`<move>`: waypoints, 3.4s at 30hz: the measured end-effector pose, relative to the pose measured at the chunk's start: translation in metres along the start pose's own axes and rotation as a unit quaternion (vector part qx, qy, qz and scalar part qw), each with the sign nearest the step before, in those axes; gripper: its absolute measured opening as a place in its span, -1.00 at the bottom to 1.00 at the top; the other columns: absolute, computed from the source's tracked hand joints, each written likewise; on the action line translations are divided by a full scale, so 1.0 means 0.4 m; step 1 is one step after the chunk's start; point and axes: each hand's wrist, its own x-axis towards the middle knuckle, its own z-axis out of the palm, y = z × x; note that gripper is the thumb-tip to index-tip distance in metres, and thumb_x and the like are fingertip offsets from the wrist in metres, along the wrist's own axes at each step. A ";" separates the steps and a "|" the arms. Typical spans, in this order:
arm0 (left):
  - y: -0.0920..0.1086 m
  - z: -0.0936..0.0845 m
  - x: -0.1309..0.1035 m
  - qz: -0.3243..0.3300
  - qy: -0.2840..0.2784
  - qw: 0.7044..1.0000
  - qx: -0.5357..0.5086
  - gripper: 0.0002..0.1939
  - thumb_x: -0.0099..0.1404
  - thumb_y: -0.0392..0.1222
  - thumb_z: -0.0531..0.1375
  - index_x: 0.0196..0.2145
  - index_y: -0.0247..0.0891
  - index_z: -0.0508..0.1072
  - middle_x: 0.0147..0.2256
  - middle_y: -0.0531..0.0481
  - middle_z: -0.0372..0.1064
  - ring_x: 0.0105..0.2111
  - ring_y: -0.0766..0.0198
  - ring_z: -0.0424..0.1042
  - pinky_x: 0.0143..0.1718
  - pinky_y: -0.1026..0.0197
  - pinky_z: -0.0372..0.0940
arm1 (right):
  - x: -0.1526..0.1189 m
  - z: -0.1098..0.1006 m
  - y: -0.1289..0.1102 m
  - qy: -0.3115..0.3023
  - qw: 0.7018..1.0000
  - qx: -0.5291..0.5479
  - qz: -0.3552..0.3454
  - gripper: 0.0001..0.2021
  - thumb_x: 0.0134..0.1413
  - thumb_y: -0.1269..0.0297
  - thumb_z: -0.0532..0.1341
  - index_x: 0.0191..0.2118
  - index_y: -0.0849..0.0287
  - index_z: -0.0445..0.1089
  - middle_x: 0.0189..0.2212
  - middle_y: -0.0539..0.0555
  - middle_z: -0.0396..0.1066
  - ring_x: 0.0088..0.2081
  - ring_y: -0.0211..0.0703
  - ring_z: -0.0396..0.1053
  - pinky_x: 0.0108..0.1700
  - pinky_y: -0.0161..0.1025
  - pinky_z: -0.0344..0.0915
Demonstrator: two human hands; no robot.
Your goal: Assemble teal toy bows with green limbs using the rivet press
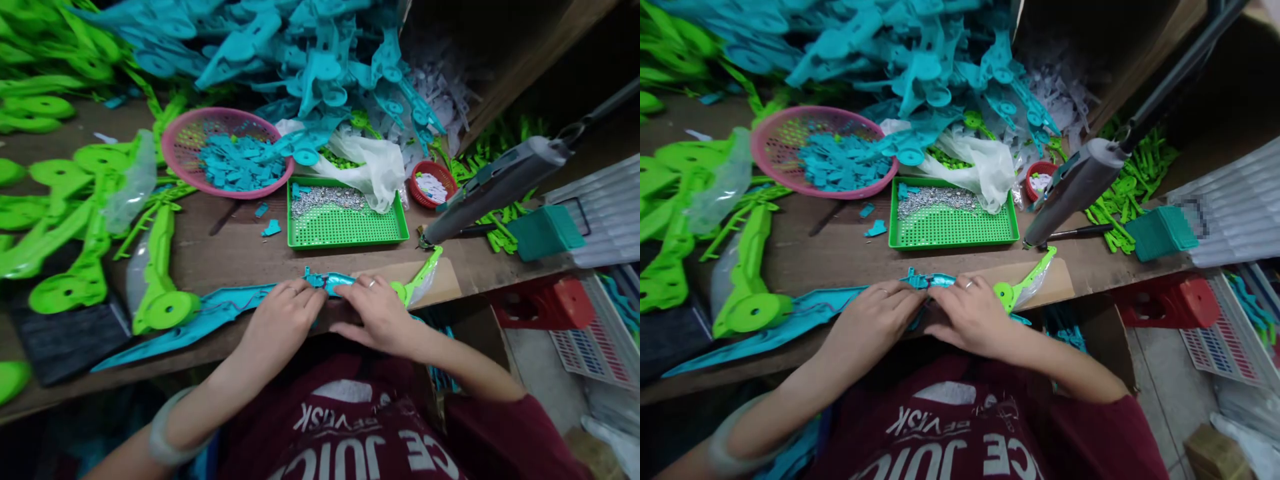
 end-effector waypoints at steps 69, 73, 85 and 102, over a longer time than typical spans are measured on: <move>0.004 0.043 0.051 -0.065 -0.085 0.994 -0.038 -0.70 0.40 -0.47 0.00 -0.15 -0.30 0.50 -0.17 -0.10 0.44 -0.22 0.13 0.44 -0.28 0.15 0.33 | 0.017 0.046 -0.014 -0.049 0.979 -0.145 0.138 -0.81 0.25 0.52 0.14 -0.26 0.17 0.49 -0.29 0.18 0.31 -0.22 0.03 0.13 -0.30 -0.11 0.19; 0.007 0.043 0.052 -0.063 -0.098 0.993 -0.018 -0.70 0.39 -0.48 0.00 -0.17 -0.29 0.50 -0.16 -0.10 0.44 -0.20 0.14 0.44 -0.26 0.15 0.35 | 0.014 0.047 0.002 -0.054 0.985 -0.100 0.129 -0.79 0.25 0.54 0.12 -0.27 0.21 0.50 -0.30 0.18 0.29 -0.22 0.00 0.15 -0.27 -0.12 0.22; 0.019 0.044 0.039 -0.069 -0.080 0.994 -0.030 -0.74 0.35 -0.49 0.10 -0.08 -0.36 0.50 -0.09 -0.16 0.46 -0.09 0.05 0.47 -0.16 0.08 0.41 | -0.010 0.058 -0.015 0.040 0.989 -0.077 0.118 -0.73 0.31 0.50 0.07 -0.14 0.21 0.53 -0.30 0.15 0.28 -0.24 -0.06 0.18 -0.27 -0.14 0.21; 0.013 0.054 0.043 -0.045 -0.063 0.996 -0.039 -0.71 0.35 -0.51 0.05 -0.11 -0.41 0.53 -0.14 -0.19 0.48 -0.16 0.04 0.49 -0.21 0.06 0.41 | 0.020 0.047 -0.016 -0.049 0.977 -0.098 0.181 -0.70 0.28 0.54 0.05 -0.17 0.18 0.53 -0.30 0.16 0.31 -0.22 0.00 0.19 -0.25 -0.11 0.23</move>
